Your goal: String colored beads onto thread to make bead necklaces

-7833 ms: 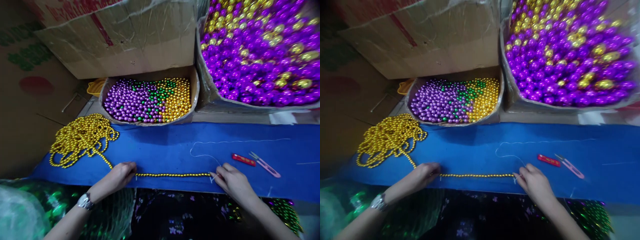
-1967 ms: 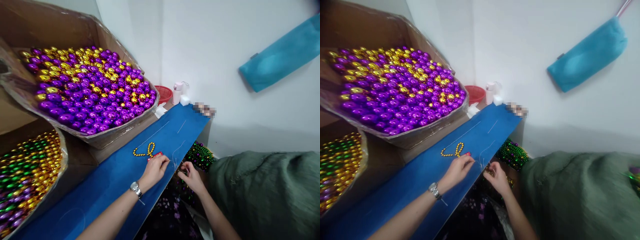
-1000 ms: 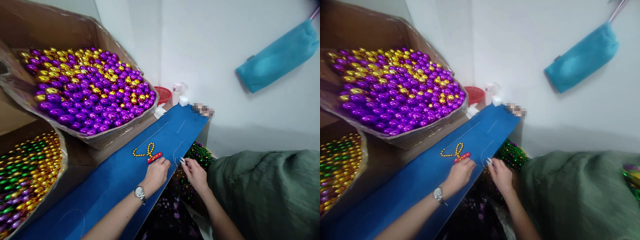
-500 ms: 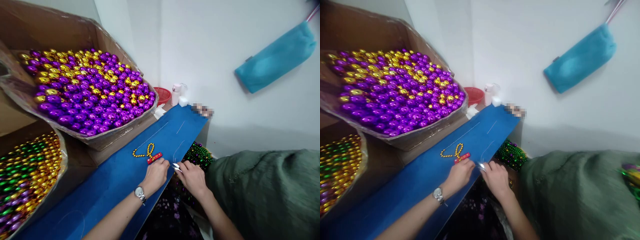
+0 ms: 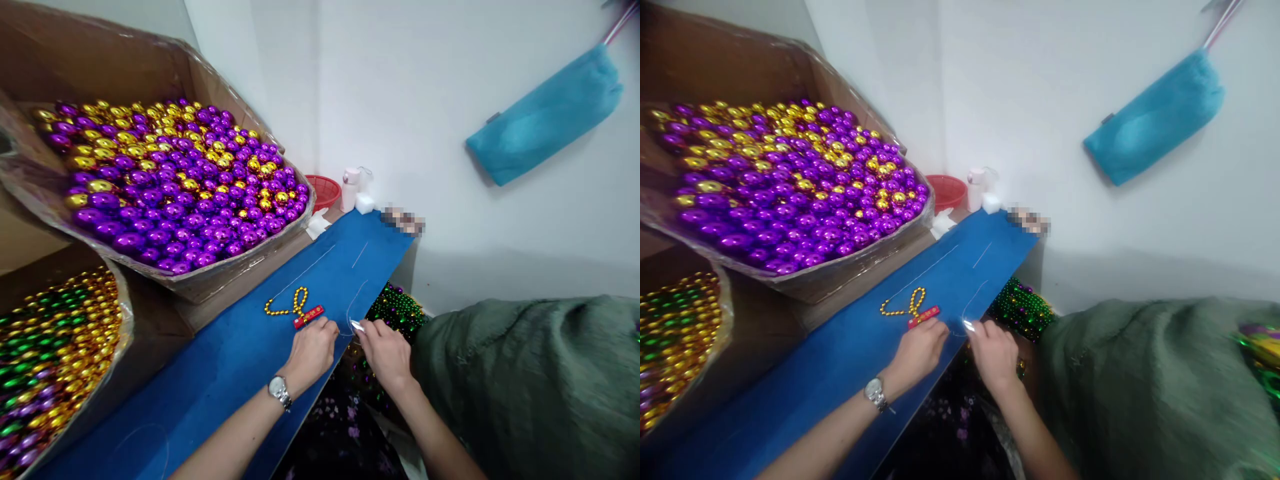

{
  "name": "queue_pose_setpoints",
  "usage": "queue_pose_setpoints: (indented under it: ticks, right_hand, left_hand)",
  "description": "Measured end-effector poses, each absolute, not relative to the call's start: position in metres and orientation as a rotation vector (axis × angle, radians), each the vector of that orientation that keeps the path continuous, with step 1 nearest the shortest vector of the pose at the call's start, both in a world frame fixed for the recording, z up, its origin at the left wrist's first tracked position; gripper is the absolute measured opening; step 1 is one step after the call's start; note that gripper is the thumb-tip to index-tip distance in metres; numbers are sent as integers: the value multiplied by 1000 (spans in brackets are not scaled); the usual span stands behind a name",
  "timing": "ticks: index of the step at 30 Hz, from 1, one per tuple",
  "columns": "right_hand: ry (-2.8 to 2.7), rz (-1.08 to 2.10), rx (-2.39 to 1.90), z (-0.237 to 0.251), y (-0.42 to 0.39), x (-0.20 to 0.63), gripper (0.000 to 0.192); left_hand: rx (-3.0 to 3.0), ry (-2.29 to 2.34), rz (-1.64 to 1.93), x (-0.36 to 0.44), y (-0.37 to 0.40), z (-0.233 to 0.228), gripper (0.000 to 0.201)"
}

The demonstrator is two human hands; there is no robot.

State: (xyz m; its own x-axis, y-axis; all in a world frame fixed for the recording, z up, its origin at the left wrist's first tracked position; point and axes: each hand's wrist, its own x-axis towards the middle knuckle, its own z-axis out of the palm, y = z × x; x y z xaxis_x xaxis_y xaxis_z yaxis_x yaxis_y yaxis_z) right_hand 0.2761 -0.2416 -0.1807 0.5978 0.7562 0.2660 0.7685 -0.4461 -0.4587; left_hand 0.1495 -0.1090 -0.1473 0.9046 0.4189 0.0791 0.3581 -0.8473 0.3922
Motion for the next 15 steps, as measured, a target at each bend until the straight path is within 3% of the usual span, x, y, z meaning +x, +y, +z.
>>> queue_pose_setpoints:
  ticks: [8, 15]
  right_hand:
    - [-810, 274, -1954, -242, -244, 279, 34]
    - [-632, 366, -2029, -280, -250, 290, 25]
  left_hand:
    - [2550, 600, 284, 140, -102, -143, 21]
    - [2392, 644, 335, 121, -96, -133, 21]
